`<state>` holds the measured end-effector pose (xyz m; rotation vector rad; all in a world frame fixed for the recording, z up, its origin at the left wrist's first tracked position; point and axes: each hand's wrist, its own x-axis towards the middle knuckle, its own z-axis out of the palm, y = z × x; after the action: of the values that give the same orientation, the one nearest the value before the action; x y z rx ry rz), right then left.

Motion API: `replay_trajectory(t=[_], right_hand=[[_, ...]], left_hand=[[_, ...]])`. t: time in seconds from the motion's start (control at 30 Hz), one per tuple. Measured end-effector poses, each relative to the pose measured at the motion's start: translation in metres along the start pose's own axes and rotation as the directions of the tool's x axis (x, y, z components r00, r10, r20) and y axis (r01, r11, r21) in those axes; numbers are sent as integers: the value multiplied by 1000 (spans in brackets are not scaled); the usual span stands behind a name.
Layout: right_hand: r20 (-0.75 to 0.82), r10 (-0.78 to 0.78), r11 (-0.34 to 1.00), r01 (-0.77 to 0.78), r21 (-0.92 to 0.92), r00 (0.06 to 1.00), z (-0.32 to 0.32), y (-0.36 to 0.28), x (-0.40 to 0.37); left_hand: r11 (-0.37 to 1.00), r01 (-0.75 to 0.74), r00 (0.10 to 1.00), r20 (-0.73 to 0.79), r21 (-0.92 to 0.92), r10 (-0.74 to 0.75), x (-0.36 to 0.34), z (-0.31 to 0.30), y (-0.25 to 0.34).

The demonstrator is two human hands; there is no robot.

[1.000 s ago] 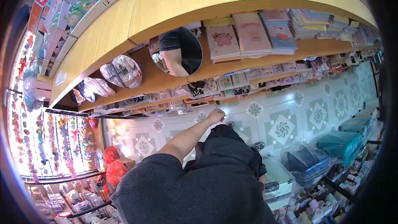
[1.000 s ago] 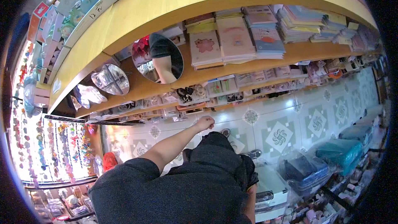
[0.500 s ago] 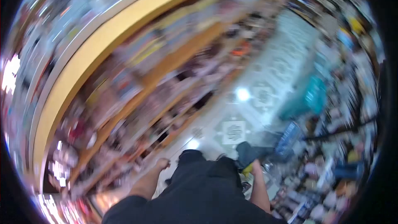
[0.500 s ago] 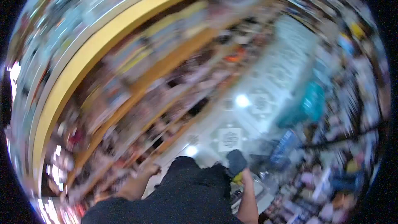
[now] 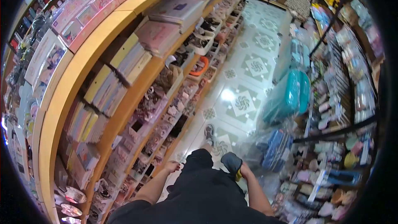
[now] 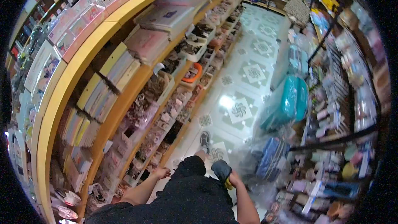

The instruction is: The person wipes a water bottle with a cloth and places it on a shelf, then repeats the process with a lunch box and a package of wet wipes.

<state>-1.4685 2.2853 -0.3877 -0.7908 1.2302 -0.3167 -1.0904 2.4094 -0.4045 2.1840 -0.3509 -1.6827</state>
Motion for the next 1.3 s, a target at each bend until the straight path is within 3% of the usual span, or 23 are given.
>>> replay_trajectory(t=[0.07,0.13,0.2,0.23,0.27,0.3,0.33,0.4,0.43,0.5,0.53,0.6,0.67,0.7,0.8,0.87,0.9,0.97,1.0,1.07,1.13,1.17,1.3], right_hand=[[21,-15,996,13,93,1000,-12,-26,16],[-17,26,994,-24,106,1000,-31,-37,44],[-53,77,990,-70,121,996,-49,-59,64],[-103,55,998,-50,49,993,-55,-74,75],[-150,26,999,-30,-26,988,-63,-91,88],[-171,-6,998,17,62,985,-69,-109,97],[-168,6,999,3,53,986,-78,-124,103],[-165,51,993,-32,114,985,-66,-198,94],[-204,-7,999,16,46,979,-69,-212,102],[-228,-68,998,68,-6,971,-76,-242,120],[-231,-112,992,95,-81,967,-84,-251,126],[-258,-72,997,69,-21,964,-106,-267,153],[-201,-97,954,34,-299,975,-110,-328,162],[-154,-166,946,113,-302,974,-126,-323,194],[-132,-291,894,221,-389,948,-162,-373,245],[-88,-336,894,288,-343,938,-195,-396,290],[-115,-340,903,290,-316,933,-209,-423,296],[52,-248,958,253,-136,967,-243,-473,300],[39,-250,960,253,-120,967,-261,-492,300],[-39,-432,900,428,-79,901,-288,-530,297],[-22,-403,912,399,-100,915,-319,-606,254],[38,-371,927,367,74,928,-334,-623,257],[63,-467,879,456,141,882,-377,-629,336]], left_hand=[[994,-113,993,38,10,113,35,5,38],[977,-186,969,143,-101,199,81,11,87],[938,-323,946,14,127,324,6,10,233],[931,-358,931,56,-76,362,50,15,249],[837,-534,845,-63,-118,530,35,16,304],[702,-664,738,-72,-255,671,42,16,350],[710,-689,722,-52,-146,690,50,11,394],[593,-742,643,-84,-312,761,7,-6,494],[525,-737,615,-101,-426,782,-2,-10,538],[484,-613,677,-101,-624,729,-17,-18,607],[366,-582,643,-136,-726,754,-2,-16,627],[340,-642,590,-160,-687,791,-13,-6,659],[418,-708,570,-111,-569,814,-1,16,678],[479,-716,579,-49,-507,813,-1,34,688],[686,-631,725,42,-362,688,22,96,717],[697,-654,680,175,-294,712,63,137,739],[732,-625,692,239,-271,681,64,164,758],[813,-540,720,382,-217,580,56,224,792],[808,-573,688,454,-141,567,51,252,810],[782,-622,653,578,41,490,50,299,846],[749,-658,607,644,78,466,55,334,879],[708,-699,555,699,100,450,60,347,891],[759,-647,544,741,72,393,106,387,940]])
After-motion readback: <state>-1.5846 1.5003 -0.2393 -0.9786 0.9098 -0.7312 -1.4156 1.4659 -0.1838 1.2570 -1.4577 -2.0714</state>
